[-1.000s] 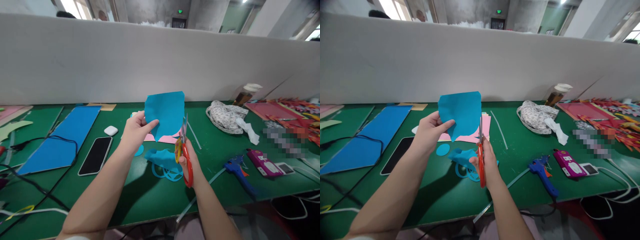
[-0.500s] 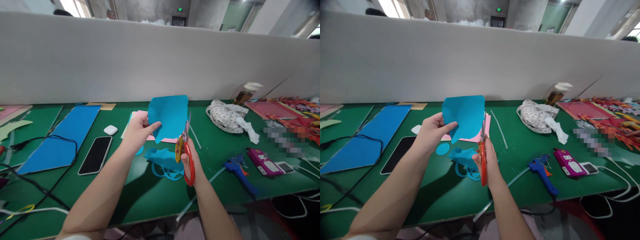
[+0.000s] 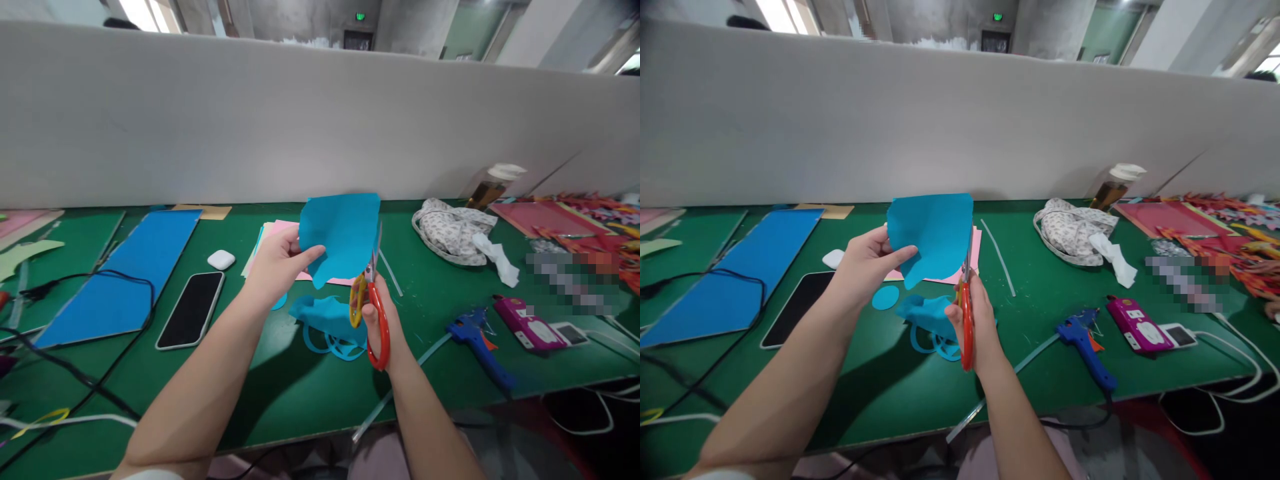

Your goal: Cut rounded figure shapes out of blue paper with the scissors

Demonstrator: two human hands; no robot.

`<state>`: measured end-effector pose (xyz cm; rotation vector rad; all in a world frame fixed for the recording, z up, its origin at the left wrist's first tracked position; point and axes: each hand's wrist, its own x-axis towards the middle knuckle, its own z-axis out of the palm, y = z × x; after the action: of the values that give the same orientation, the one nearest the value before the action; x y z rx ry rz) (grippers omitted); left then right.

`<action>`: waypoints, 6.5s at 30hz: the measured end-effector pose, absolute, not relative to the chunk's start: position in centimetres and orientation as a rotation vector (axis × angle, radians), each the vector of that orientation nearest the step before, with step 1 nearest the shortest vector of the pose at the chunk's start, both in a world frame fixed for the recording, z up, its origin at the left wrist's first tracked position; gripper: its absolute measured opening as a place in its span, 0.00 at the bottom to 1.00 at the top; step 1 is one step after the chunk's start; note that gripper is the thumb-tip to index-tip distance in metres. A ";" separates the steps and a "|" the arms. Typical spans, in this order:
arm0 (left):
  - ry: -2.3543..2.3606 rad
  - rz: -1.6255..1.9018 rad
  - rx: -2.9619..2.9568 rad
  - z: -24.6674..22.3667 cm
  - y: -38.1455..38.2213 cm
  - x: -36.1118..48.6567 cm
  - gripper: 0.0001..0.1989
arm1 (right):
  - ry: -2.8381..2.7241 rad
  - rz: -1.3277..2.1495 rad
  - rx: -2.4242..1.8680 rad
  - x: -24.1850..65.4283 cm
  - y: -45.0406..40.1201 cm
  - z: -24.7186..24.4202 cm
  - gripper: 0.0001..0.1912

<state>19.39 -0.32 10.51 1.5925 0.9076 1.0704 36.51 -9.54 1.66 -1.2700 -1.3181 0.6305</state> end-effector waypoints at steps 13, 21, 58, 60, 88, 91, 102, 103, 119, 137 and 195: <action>0.902 1.046 1.576 11.1 -0.5 19.5 0.16 | -1.252 0.641 -1.317 36.3 -9.5 1.6 0.40; 0.974 1.093 1.644 11.3 -0.4 19.2 0.13 | -1.184 0.797 -1.302 36.2 -9.8 2.3 0.36; 1.111 1.343 1.491 10.2 2.5 16.9 0.24 | -1.280 0.718 -1.275 36.7 -9.4 0.9 0.39; 1.185 1.401 1.545 9.6 3.0 17.2 0.27 | -1.266 0.700 -1.304 36.5 -9.2 0.8 0.37; 0.381 0.896 0.927 6.1 -1.9 24.3 0.35 | -1.379 0.234 -1.317 36.5 -10.2 2.6 0.42; 0.411 0.947 0.684 6.8 -2.2 24.2 0.31 | -1.440 0.176 -1.296 36.1 -10.1 2.4 0.42; 0.836 1.407 0.808 7.6 -1.9 23.4 0.19 | -1.463 0.550 -1.277 35.8 -9.7 0.8 0.53; 0.900 1.390 0.837 7.3 -2.0 23.3 0.19 | -1.450 0.568 -1.273 35.8 -9.7 0.7 0.53; 0.778 1.177 1.000 6.9 -4.5 24.3 0.30 | -1.325 0.574 -1.206 36.1 -9.9 2.2 0.44; 0.792 1.184 1.032 7.6 -4.2 24.0 0.27 | -1.318 0.610 -1.266 36.4 -10.0 2.2 0.49; 0.867 1.233 1.304 10.8 0.2 18.7 0.15 | -1.387 0.580 -1.277 36.5 -10.0 1.5 0.41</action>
<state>18.66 0.24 10.83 1.3036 0.8666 1.2329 36.50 -10.00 1.54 -1.2773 -1.3872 0.5799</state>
